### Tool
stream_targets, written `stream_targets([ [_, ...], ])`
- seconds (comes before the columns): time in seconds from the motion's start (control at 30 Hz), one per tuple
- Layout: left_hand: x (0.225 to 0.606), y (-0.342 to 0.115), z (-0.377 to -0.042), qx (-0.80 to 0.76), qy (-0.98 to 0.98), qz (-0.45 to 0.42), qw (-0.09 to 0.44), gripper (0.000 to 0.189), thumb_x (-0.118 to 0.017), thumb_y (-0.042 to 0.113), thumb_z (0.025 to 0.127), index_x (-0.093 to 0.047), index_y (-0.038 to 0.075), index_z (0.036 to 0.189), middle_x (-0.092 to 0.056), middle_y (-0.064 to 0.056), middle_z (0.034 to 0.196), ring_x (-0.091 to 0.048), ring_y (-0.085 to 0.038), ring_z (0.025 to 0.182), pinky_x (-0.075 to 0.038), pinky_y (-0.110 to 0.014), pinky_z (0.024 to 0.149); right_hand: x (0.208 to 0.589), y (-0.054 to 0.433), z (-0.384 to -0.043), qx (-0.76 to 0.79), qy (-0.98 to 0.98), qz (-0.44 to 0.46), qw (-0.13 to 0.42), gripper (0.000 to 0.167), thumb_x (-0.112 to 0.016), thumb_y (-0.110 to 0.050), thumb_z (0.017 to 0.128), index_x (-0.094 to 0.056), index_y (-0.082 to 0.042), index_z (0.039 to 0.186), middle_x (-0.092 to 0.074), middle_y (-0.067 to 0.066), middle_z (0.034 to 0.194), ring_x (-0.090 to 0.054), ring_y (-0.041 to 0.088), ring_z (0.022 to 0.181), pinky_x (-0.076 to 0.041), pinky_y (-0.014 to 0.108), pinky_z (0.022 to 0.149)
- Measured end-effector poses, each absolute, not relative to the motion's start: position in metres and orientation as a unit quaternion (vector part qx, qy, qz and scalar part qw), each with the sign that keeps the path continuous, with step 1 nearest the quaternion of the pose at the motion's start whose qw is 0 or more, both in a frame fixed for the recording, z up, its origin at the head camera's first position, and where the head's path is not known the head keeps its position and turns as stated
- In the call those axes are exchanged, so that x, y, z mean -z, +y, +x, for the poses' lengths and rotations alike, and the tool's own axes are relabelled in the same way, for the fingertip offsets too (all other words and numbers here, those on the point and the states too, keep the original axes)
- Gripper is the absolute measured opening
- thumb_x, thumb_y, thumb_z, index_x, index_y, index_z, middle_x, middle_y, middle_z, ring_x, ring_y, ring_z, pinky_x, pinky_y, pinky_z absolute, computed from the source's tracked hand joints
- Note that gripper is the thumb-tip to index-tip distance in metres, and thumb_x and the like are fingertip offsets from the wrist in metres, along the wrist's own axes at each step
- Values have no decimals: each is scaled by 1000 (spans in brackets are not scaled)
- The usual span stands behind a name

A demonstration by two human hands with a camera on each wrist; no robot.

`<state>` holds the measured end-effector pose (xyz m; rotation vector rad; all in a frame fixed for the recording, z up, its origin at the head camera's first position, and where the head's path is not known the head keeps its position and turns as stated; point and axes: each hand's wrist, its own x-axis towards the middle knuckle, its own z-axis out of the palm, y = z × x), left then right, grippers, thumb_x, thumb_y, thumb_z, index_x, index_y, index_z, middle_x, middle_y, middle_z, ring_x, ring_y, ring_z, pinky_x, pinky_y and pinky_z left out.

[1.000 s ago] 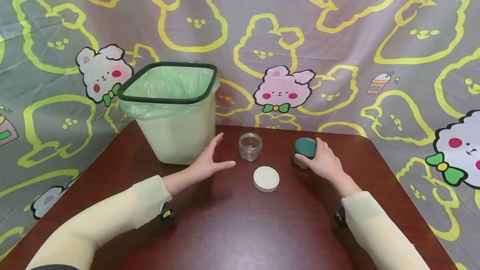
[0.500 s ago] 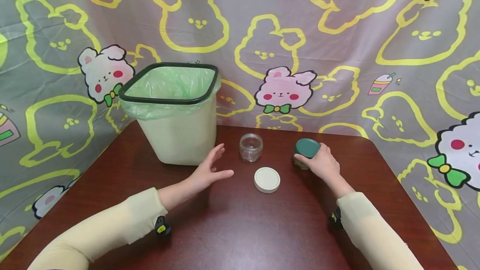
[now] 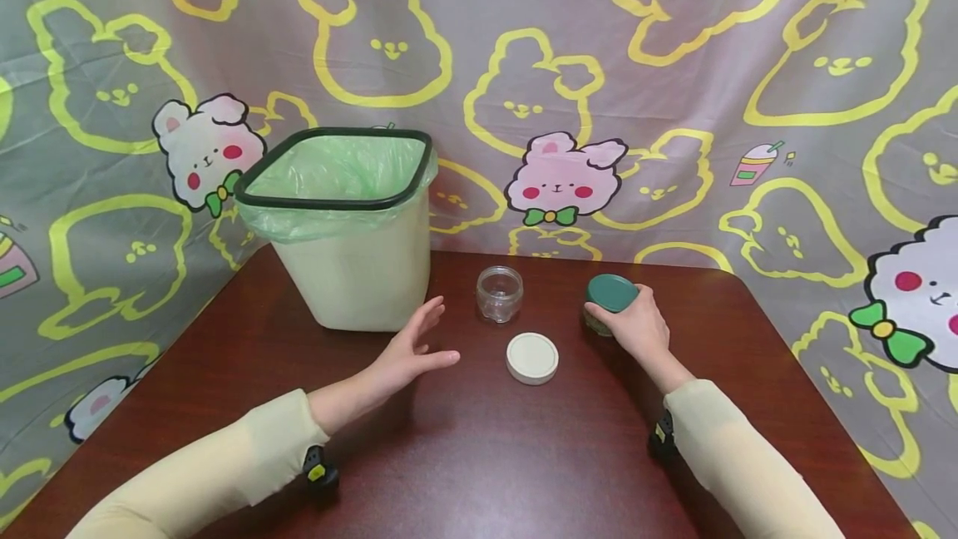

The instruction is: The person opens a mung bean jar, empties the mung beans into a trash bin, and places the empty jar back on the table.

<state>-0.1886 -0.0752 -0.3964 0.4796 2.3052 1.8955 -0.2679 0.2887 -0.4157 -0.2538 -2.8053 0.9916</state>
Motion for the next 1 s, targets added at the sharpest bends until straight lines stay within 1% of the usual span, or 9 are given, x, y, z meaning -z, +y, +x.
stream_targets([
  [0.23,395,-78,-186,-614,769,168,67,88,-78,20,83,-25,14,153,-28,-13,155,-21,-27,143,-22,-58,109,417,290,-265,-331,-937,-78,80,107,-65,-66,80,-22,9,143,-43,33,129,-47,48,111,-41,61,87],
  [0.3,394,-78,-185,-611,770,171,72,89,-78,22,82,-25,14,153,-29,-12,155,-22,-27,143,-22,-58,109,417,291,-264,-330,-938,-76,79,107,-64,-66,80,-22,9,143,-44,33,128,-48,48,111,-41,61,87],
  [0.47,392,-78,-186,-606,771,175,85,89,-79,26,81,-26,15,152,-30,-13,154,-24,-29,142,-22,-59,109,410,288,-262,-333,-937,-69,86,104,-64,-65,80,-24,8,142,-45,33,128,-49,47,110,-43,60,86],
  [0.63,390,-75,-188,-606,770,177,94,87,-78,25,82,-27,15,152,-31,-13,154,-25,-31,142,-22,-58,109,399,284,-259,-338,-934,-62,101,99,-65,-62,82,-26,7,142,-47,31,127,-50,46,109,-44,59,85],
  [0.77,388,-72,-191,-608,768,176,97,86,-77,23,83,-27,15,152,-31,-13,154,-26,-30,141,-24,-57,109,392,278,-254,-346,-931,-43,108,97,-66,-61,82,-27,6,141,-48,31,126,-50,45,109,-44,58,84],
  [1.0,388,-66,-197,-616,761,174,104,84,-75,19,85,-26,15,153,-30,-14,154,-26,-30,141,-23,-58,109,383,257,-241,-363,-926,5,107,94,-70,-57,81,-30,4,141,-51,28,124,-52,42,109,-44,56,82],
])
